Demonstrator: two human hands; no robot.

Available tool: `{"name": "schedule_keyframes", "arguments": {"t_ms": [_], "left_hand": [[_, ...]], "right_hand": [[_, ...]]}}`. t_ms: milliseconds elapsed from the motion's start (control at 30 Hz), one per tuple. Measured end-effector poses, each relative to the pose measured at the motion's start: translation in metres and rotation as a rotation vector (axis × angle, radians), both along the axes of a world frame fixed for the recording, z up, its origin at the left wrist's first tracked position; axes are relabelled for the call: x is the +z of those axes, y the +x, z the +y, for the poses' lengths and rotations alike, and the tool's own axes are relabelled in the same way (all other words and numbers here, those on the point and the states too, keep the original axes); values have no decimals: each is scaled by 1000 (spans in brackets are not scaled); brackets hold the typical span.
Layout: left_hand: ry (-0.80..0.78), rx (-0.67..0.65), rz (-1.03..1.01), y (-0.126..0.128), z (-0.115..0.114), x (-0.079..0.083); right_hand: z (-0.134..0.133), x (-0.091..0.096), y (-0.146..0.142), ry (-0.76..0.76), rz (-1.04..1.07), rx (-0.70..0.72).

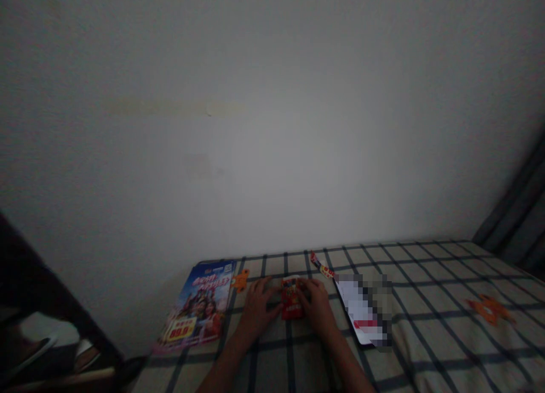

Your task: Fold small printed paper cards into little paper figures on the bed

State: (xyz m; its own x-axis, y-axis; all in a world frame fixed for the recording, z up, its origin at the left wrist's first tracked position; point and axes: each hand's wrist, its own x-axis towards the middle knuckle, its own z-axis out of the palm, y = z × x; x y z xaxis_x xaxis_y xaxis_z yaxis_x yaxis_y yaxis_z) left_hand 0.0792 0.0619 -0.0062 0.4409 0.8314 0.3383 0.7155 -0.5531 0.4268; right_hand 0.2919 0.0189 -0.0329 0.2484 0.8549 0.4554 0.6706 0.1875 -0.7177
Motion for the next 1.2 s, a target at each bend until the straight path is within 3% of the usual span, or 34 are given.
{"name": "schedule_keyframes", "arguments": {"t_ms": [167, 367, 767, 1200], "left_hand": [[21, 5, 12, 1, 0, -4], [1, 10, 27, 1, -5, 1], [-30, 6, 9, 1, -6, 6], [-36, 3, 11, 1, -7, 10]], "right_hand": [[7, 11, -8, -112, 39, -119], [11, 13, -11, -194, 2, -161], [12, 9, -9, -196, -45, -159], [4, 9, -13, -146, -436, -85]]}}
